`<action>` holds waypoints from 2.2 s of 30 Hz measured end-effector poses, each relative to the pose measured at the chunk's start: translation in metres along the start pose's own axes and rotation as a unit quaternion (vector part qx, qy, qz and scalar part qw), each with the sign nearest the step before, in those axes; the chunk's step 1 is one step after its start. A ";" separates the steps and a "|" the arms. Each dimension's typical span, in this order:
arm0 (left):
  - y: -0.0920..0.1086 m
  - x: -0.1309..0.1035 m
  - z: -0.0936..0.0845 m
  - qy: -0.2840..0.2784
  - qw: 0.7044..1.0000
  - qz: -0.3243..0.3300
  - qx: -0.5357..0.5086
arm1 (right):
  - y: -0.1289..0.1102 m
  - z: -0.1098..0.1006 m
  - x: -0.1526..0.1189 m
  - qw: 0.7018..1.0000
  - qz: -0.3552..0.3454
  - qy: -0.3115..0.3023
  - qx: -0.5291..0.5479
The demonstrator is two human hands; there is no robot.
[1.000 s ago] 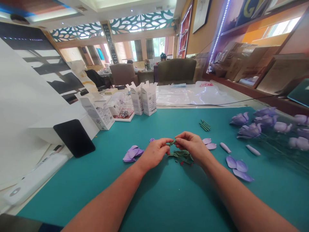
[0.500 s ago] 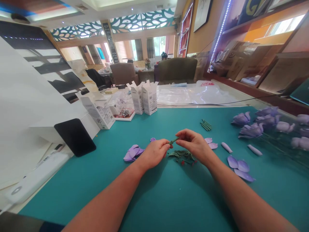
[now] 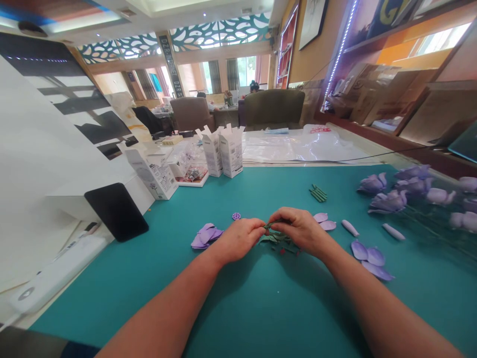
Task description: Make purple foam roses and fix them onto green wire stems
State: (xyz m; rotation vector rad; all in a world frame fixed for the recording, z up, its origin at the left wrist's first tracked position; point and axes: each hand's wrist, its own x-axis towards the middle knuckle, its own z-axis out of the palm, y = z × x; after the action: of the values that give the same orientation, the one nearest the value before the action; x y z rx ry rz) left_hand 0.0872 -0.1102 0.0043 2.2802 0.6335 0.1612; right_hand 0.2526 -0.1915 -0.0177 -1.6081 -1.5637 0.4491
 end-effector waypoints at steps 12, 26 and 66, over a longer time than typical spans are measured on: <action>0.000 0.001 0.000 0.055 0.998 -0.043 0.002 | 0.014 0.008 0.001 0.985 0.113 0.100 0.083; -0.005 0.004 0.009 0.092 0.993 -0.056 0.056 | -0.002 0.020 -0.005 0.963 0.003 0.157 -0.219; -0.015 0.008 0.004 -0.001 0.959 -0.136 -0.248 | 0.035 -0.031 -0.001 0.938 0.172 -0.002 -0.301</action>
State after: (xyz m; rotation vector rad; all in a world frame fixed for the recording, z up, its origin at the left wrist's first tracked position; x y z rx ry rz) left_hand 0.0894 -0.1001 -0.0091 1.6949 0.7970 0.1628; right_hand 0.2984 -0.1983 -0.0258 -2.3712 -1.5046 0.1498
